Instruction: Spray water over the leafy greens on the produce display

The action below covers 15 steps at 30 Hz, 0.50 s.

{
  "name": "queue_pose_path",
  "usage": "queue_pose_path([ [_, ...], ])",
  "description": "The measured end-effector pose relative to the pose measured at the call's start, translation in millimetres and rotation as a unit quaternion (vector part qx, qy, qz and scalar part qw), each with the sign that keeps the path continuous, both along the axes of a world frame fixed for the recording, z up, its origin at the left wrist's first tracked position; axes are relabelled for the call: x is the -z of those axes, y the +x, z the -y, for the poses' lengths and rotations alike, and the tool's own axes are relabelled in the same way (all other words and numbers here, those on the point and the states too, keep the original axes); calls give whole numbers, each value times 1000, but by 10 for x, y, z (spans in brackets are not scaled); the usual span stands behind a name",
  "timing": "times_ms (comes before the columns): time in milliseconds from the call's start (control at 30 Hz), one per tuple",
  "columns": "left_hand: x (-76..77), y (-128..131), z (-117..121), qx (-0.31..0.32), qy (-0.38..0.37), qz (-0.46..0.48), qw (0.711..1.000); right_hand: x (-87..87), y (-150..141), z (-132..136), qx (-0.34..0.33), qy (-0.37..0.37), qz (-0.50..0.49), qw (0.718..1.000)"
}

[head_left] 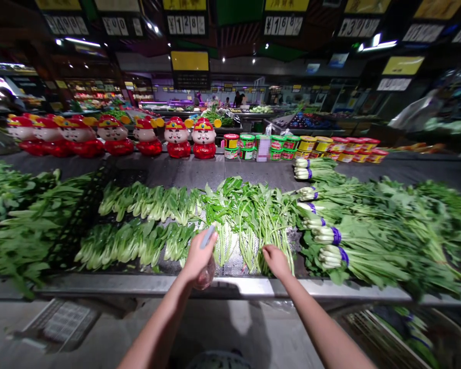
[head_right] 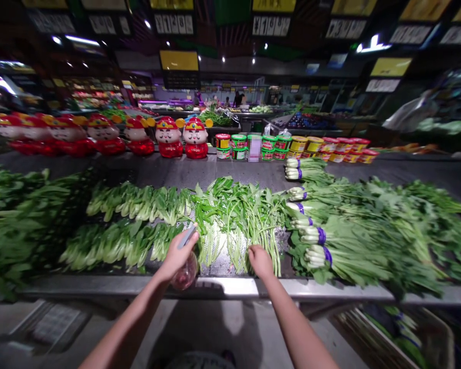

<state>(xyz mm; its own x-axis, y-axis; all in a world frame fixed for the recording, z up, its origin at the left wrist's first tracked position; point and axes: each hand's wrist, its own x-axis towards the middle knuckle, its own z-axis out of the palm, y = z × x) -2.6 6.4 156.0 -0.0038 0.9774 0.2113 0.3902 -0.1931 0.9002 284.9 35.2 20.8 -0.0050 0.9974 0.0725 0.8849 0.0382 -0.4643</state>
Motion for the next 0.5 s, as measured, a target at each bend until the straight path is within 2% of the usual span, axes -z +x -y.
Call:
queue_pose_path([
  [167,71,-217,-48,-41,-15,-18,999,-51,-732,38,-85,12,-11,996],
  [267,85,-350,-51,-44,-34,-18,998,-111,-1097,66,-126,15,4,992],
  [500,89,-647,-21,-62,-23,-28,997,-201,-1670,84,-203,61,38,976],
])
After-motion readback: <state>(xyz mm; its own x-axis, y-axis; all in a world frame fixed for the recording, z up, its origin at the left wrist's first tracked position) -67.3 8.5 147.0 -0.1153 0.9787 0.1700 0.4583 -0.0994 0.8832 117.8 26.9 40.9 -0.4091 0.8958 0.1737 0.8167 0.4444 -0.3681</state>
